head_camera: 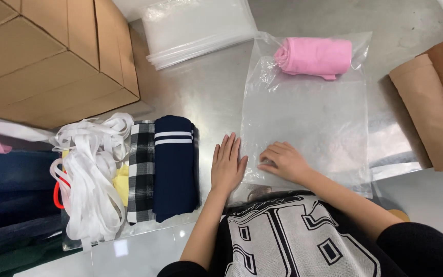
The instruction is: The person places a folded pink garment into a clear plastic bag and then into a cardboard box. They close the box, tie it with a white ribbon, and write on a yellow sticky note attached to the package using a pencil.
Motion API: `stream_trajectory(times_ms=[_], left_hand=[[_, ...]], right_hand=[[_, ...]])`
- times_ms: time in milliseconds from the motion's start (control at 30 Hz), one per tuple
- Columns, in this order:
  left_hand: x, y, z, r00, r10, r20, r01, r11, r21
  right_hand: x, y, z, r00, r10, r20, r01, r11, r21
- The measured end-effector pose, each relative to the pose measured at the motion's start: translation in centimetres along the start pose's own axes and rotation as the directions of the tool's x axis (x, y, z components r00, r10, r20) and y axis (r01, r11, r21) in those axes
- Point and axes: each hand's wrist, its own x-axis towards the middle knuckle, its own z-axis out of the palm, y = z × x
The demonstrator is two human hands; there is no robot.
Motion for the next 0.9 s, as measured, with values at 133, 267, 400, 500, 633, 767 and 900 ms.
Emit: stream_trajectory(times_ms=[133,267,400,500,633,767,900], left_hand=[[-2.6,-0.3,0.5,1.0,-0.012,-0.018,0.013,1.0,0.002],[-3.6,-0.4,0.9,0.994,-0.018,-0.106,0.018,1.0,0.006],[-3.8,-0.5,1.2,0.994,-0.026,-0.103,0.027,1.0,0.005],[-3.8,-0.3,0.7,0.997,-0.057,-0.042,0.058,0.998,0.008],[-3.9,0.3,-0.2,0.996,-0.088,0.027,0.088,0.996,0.009],[-3.4,1.1,0.6,0.987,-0.162,0.017,0.162,0.985,-0.053],[-1.8,5.1,3.6,0.986,-0.068,-0.155,0.048,0.991,-0.126]], right_hand=[[1.3,-3.3,0.8,0.981,-0.03,0.19,0.021,0.998,0.052],[1.7,-6.0,1.7,0.971,-0.09,0.221,0.068,0.992,0.105],[0.7,-6.3,2.7,0.967,-0.01,0.255,-0.018,0.994,0.108],[-1.1,-6.2,1.2,0.953,0.097,0.286,-0.117,0.992,0.055],[-3.5,-5.2,-3.2,0.887,0.248,0.389,-0.273,0.962,0.009],[-6.3,-2.3,-10.0,0.729,0.536,0.426,-0.61,0.791,0.047],[-12.1,1.1,-16.8,0.413,0.867,0.28,-0.837,0.483,-0.259]])
